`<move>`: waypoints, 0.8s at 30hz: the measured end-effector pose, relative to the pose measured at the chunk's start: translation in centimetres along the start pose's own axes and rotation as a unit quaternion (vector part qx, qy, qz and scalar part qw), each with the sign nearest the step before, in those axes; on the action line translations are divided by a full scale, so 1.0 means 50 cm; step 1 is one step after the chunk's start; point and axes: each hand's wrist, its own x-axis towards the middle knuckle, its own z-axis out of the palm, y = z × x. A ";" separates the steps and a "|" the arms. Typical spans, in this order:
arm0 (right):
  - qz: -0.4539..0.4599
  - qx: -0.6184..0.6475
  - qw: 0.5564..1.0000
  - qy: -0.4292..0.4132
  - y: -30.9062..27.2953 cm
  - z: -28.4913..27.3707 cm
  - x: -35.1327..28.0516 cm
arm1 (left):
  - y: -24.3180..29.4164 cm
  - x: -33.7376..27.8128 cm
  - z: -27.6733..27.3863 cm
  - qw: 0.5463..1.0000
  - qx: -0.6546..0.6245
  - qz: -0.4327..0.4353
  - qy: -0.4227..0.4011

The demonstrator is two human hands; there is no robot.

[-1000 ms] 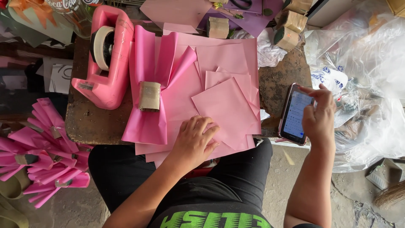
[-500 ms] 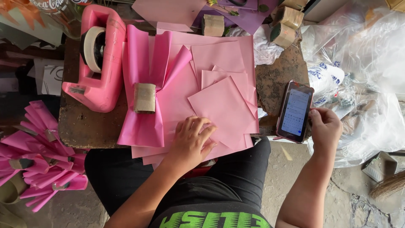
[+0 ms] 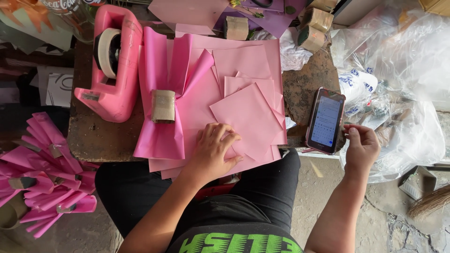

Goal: The person folds pink paper sheets into cone shapes and secures them around a small cardboard tube using tape. They repeatedly fold, roll, and tape the paper to create multiple identical cones, placing finished items on the table.

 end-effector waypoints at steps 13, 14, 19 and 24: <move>-0.166 -0.176 0.970 0.001 -0.001 -0.003 -0.032 | -0.001 -0.012 0.004 1.000 -0.003 -0.012 -0.010; -0.168 -0.173 0.971 -0.001 0.003 -0.004 -0.030 | -0.002 -0.012 0.004 1.000 0.005 -0.009 -0.006; -0.166 -0.159 0.973 -0.005 0.002 -0.001 -0.028 | -0.005 -0.007 0.002 1.000 0.014 -0.002 -0.010; -0.164 -0.148 0.975 -0.015 -0.003 -0.002 -0.035 | -0.003 -0.007 0.004 1.000 0.001 -0.007 -0.021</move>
